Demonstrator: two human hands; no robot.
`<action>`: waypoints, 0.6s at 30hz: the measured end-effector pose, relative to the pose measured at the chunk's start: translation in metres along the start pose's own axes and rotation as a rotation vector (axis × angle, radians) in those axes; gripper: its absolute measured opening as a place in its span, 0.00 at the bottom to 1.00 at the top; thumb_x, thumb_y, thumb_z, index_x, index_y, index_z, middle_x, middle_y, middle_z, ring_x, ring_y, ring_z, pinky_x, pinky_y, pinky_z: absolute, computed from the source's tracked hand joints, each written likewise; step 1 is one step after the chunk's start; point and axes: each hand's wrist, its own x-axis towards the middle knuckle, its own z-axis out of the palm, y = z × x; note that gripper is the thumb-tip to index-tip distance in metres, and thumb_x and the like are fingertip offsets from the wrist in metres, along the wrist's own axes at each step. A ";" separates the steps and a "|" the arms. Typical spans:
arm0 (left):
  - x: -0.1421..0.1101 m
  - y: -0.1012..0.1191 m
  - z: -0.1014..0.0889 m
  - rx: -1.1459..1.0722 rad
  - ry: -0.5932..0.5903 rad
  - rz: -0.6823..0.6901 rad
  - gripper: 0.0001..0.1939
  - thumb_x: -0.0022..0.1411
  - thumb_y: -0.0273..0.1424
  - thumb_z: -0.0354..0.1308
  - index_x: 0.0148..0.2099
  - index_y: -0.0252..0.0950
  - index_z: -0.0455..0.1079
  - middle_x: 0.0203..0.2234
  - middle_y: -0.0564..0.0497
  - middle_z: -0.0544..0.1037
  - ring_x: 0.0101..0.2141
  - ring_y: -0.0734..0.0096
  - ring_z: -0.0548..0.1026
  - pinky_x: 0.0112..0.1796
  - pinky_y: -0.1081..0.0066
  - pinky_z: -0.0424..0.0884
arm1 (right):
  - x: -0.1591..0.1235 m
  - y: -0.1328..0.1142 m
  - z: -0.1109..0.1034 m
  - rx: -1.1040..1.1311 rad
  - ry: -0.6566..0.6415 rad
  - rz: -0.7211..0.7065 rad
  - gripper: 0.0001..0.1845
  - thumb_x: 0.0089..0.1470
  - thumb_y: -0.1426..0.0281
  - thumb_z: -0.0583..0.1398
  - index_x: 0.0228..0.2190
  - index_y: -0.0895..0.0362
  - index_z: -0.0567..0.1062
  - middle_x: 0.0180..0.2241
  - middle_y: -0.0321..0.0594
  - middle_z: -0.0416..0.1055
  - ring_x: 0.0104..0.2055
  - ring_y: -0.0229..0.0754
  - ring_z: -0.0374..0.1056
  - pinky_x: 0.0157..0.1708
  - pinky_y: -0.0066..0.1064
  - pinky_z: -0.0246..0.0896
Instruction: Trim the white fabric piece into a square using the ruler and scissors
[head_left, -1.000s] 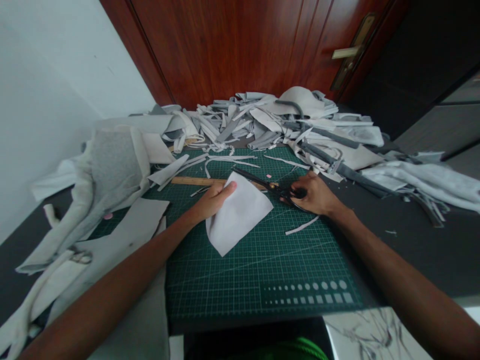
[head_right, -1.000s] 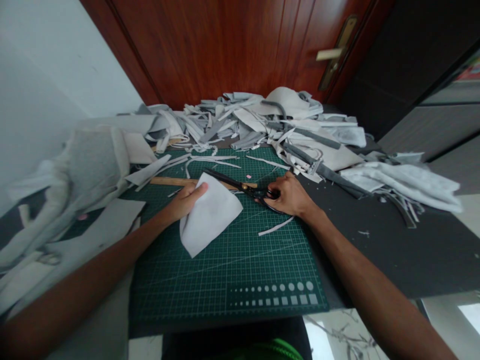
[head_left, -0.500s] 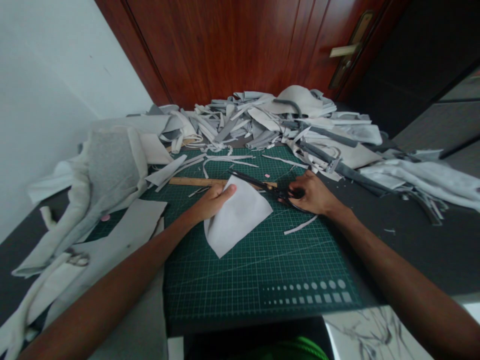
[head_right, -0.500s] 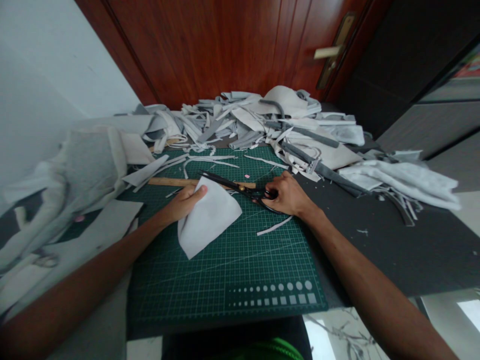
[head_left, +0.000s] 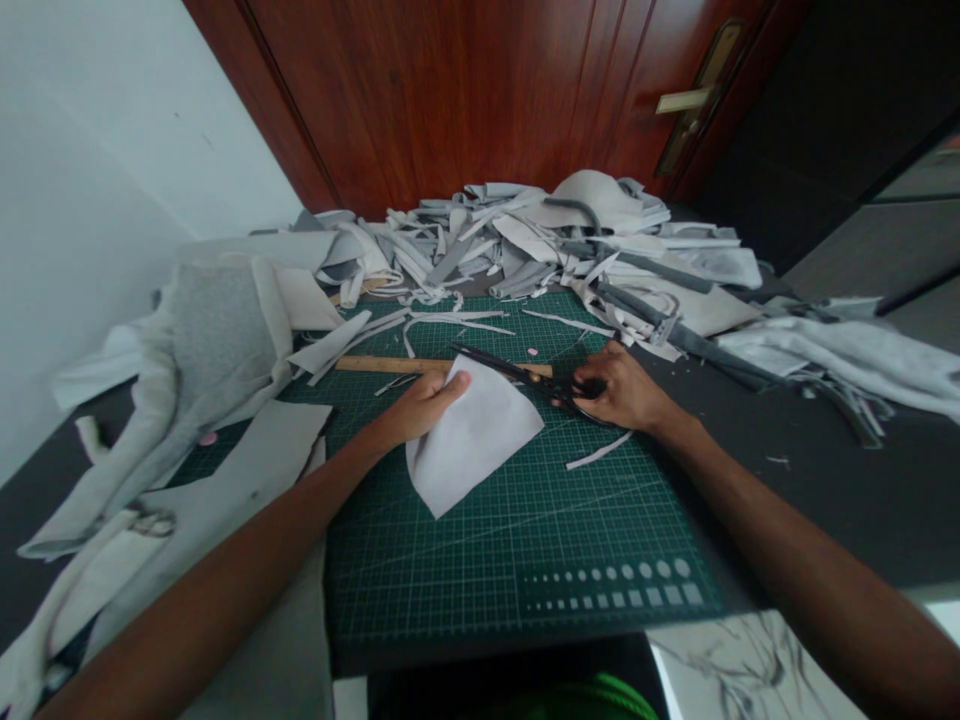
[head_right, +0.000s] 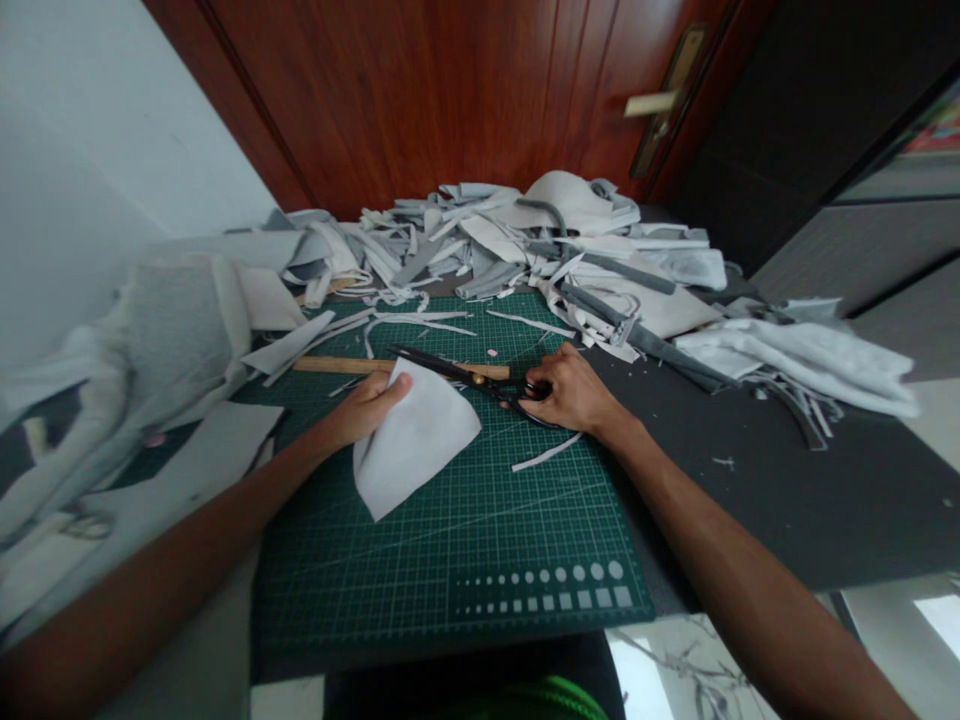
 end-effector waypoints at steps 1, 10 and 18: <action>0.000 0.000 0.000 -0.001 0.004 0.003 0.42 0.57 0.72 0.48 0.32 0.35 0.76 0.25 0.46 0.81 0.26 0.63 0.78 0.24 0.71 0.69 | 0.000 0.000 0.000 -0.001 0.000 0.000 0.32 0.60 0.42 0.59 0.19 0.54 0.72 0.19 0.37 0.69 0.24 0.39 0.62 0.38 0.38 0.50; 0.001 -0.001 0.000 0.048 0.042 0.002 0.41 0.57 0.72 0.47 0.27 0.37 0.70 0.21 0.48 0.75 0.24 0.64 0.74 0.23 0.70 0.68 | 0.001 -0.002 0.004 -0.003 0.080 0.081 0.32 0.60 0.43 0.60 0.17 0.54 0.72 0.18 0.38 0.69 0.24 0.40 0.61 0.35 0.38 0.52; 0.000 -0.002 0.001 0.015 0.054 -0.015 0.43 0.53 0.75 0.47 0.26 0.36 0.68 0.21 0.50 0.74 0.23 0.68 0.72 0.23 0.71 0.65 | -0.001 0.006 0.006 -0.076 0.116 0.178 0.33 0.59 0.45 0.61 0.13 0.54 0.66 0.16 0.36 0.66 0.21 0.38 0.59 0.36 0.38 0.54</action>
